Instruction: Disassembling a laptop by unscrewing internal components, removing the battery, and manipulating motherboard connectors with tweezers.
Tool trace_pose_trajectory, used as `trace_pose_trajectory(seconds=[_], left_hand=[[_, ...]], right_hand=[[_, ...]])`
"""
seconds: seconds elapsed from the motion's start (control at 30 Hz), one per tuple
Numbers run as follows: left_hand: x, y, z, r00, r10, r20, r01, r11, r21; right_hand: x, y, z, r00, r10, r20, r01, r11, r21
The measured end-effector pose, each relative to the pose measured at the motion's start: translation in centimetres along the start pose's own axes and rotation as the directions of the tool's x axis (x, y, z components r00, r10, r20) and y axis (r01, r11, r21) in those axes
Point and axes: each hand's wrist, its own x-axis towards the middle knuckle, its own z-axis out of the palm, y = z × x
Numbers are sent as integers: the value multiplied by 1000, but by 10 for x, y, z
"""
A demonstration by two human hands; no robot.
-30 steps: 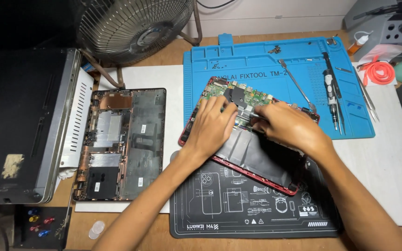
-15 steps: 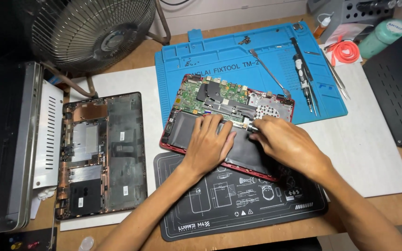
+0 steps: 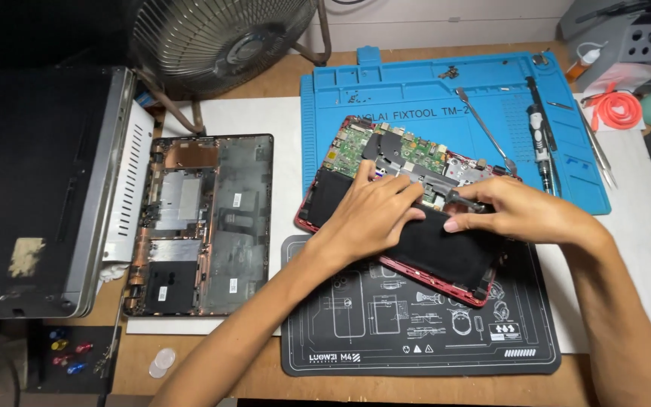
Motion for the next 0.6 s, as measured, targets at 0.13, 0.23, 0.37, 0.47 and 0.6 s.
trace_pose_trajectory(seconds=[0.13,0.23,0.37,0.47,0.6], left_hand=[[12,6,-32,1000,12,25,-10,997,-79],[9,10,-51,997,73,-19,-74,994,-80],[-7,11,-62,971,136,-198,-127,990,61],[-27,0,-59,946,144,-290,-93,979,181],[-50,-13,-61,902,75,-425,-2,986,169]], right_hand=[[-13,-13,-15,999,-22,-41,25,997,69],[-12,-7,-25,979,-201,10,195,959,206],[-1,-35,-14,988,-92,122,56,960,273],[18,-41,7,991,-57,117,27,969,244],[59,-31,44,947,-309,81,162,681,714]])
